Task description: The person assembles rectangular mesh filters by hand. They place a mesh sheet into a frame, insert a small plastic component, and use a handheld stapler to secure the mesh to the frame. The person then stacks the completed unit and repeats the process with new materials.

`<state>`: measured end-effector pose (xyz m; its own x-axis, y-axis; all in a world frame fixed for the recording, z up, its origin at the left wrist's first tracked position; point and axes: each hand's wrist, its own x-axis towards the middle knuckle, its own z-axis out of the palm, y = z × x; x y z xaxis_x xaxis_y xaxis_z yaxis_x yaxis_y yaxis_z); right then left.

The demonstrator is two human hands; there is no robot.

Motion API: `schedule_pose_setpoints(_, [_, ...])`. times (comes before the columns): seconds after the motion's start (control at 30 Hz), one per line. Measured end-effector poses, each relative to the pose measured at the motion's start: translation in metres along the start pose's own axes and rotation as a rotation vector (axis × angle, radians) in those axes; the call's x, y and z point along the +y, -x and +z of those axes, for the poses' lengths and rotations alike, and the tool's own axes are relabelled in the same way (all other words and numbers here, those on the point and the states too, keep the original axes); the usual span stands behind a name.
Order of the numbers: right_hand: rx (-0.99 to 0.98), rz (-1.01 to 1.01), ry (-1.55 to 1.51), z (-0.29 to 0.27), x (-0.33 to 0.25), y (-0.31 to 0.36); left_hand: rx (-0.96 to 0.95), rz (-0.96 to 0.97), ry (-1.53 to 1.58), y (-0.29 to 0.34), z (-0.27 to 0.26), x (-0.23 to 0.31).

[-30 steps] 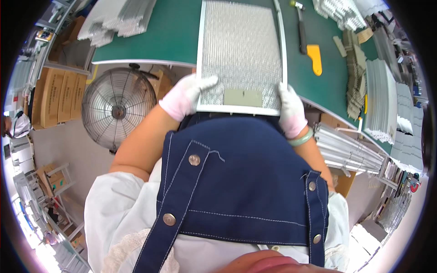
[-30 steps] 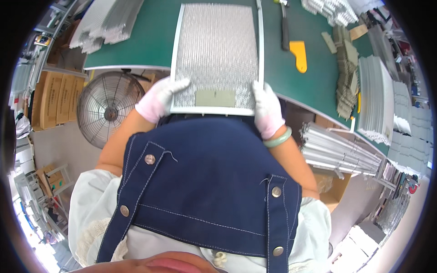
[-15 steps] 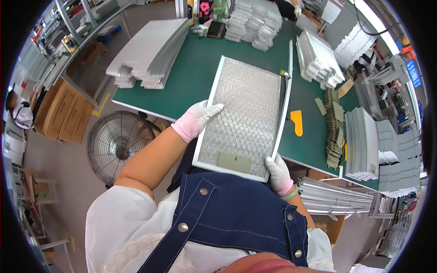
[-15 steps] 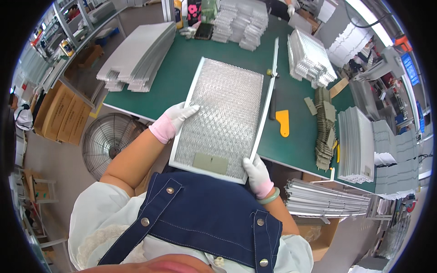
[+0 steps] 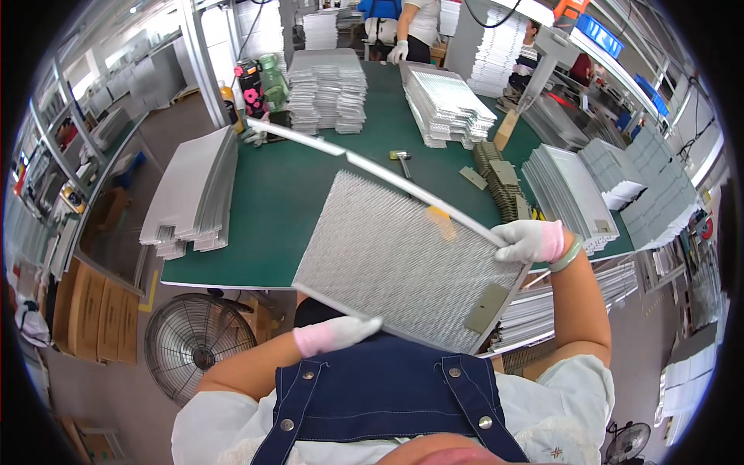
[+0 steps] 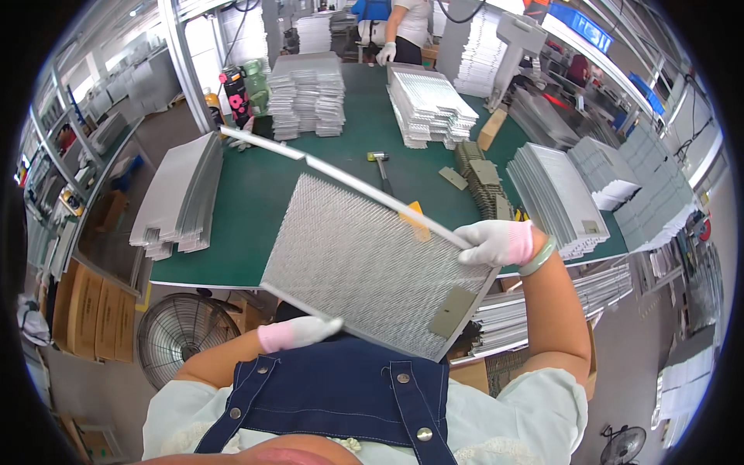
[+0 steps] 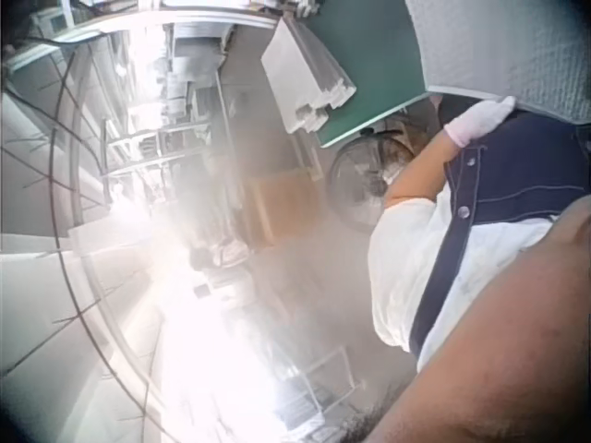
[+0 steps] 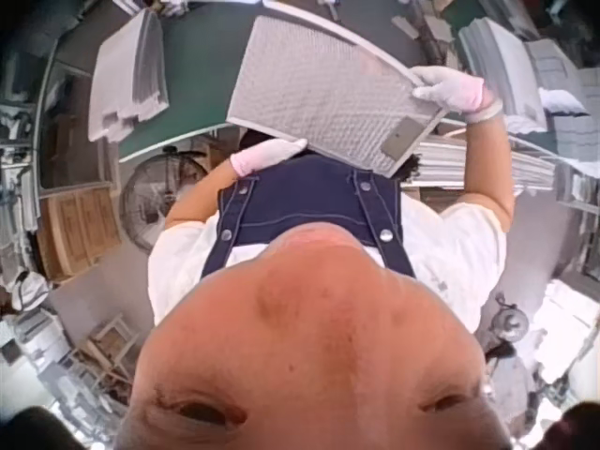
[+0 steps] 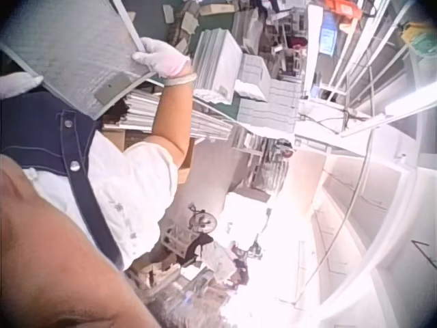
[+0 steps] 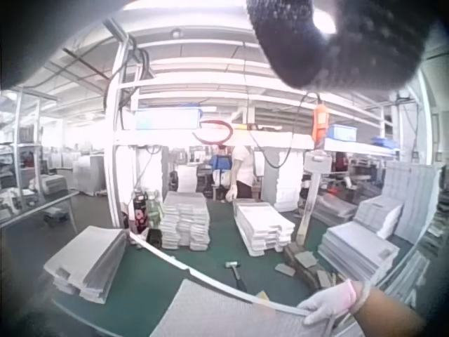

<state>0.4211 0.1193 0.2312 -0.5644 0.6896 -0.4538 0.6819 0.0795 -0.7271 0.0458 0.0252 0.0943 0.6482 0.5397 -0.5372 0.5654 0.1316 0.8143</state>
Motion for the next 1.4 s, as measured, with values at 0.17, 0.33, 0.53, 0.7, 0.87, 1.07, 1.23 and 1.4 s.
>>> schedule_pose_setpoints(0.17, [-0.062, 0.087, 0.161, 0.005, -0.019, 0.009, -0.037, 0.184, -0.265, 0.082, -0.034, 0.037])
schedule_pose_setpoints(0.33, [-0.107, -0.007, 0.357, 0.010, -0.069, -0.004, 0.806, 0.970, -1.128, 0.061, -0.070, 0.151])
schedule_pose_setpoints(0.53, [0.241, -0.171, 0.632, 0.036, -0.096, -0.015, 0.194, 0.281, -1.062, -0.006, -0.087, 0.191])
schedule_pose_setpoints(0.7, [0.780, -0.256, 0.913, 0.087, -0.071, -0.039, 0.188, 0.394, -1.005, -0.018, -0.093, 0.170])
schedule_pose_setpoints(0.87, [0.718, -0.311, 0.841, 0.075, -0.047, -0.049, 0.430, 0.400, -1.187, -0.013, -0.087, 0.151])
schedule_pose_setpoints(1.07, [0.748, -0.403, 0.770, 0.082, -0.034, -0.052, 0.598, 0.464, -1.258, -0.005, -0.099, 0.117])
schedule_pose_setpoints(1.23, [0.741, -0.380, 0.807, 0.080, -0.031, -0.056, 0.601, 0.408, -1.226, 0.021, -0.119, 0.096])
schedule_pose_setpoints(1.4, [0.714, -0.411, 0.830, 0.079, -0.038, -0.062, 0.636, 0.467, -1.215, 0.032, -0.131, 0.072])
